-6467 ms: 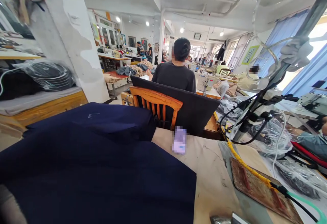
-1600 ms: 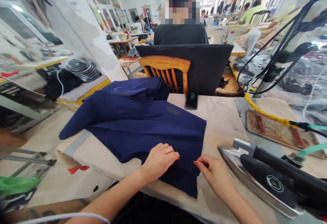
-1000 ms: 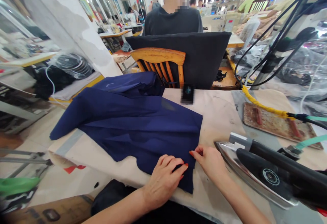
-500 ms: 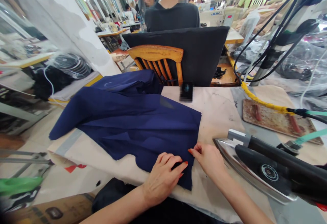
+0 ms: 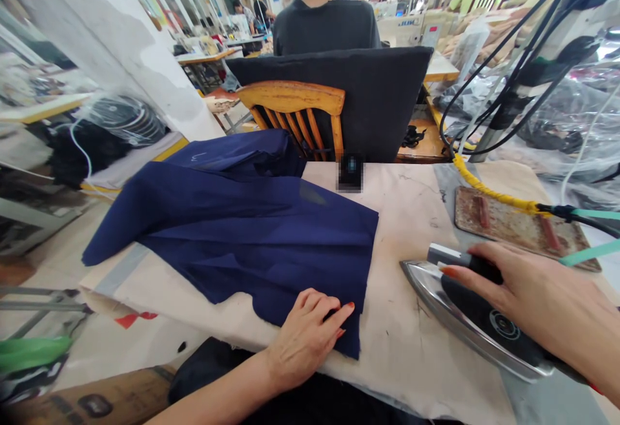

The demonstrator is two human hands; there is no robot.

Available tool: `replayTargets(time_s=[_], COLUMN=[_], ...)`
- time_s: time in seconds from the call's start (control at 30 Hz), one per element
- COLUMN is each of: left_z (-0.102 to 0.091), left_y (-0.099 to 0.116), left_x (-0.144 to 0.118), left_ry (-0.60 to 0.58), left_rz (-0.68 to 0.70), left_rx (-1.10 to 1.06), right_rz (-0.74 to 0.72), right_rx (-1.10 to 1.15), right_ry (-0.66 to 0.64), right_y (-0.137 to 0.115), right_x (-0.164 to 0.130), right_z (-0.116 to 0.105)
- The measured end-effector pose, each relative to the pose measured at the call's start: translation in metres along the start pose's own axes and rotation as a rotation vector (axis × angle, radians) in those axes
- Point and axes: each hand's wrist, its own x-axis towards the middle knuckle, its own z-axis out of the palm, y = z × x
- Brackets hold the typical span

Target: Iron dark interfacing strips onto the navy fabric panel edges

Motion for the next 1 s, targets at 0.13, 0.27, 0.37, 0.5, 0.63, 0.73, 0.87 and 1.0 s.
replayTargets(time_s=[0.13,0.27,0.37,0.5,0.63,0.73,0.87,1.0], left_z=[-0.001,-0.004,-0.005,-0.004,-0.002,-0.001,-0.003,-0.004], left_y=[0.0,0.001,0.002,0.001,0.001,0.002,0.002,0.002], left_x=[0.0,0.001,0.001,0.001,0.0,-0.001,-0.002,-0.002], left_ry=[-0.019,-0.003,-0.012,-0.031,-0.029,-0.014,0.009,0.008], left_rz=[0.0,-0.014,-0.016,-0.015,-0.017,-0.022,-0.024,-0.01], left_rx=[0.005,0.012,0.002,-0.036,-0.04,-0.031,-0.012,0.007], right_rz=[-0.056,-0.32,-0.218,0.03,0.105,0.147,0.184,0.189], right_rx=[-0.287,-0.099,0.204,0.369,0.451,0.514,0.546,0.501], right_ry=[-0.114,0.18,-0.045,-0.405,-0.613,-0.708,-0.753,-0.74], right_y=[-0.013,-0.07,-0.111,-0.132,-0.126,-0.122,-0.121,-0.124], right_x=[-0.001,-0.006,-0.013,-0.008,-0.002,-0.006,-0.011,-0.011], right_z=[0.004,0.006,0.035,0.092,0.118,0.118,0.116,0.12])
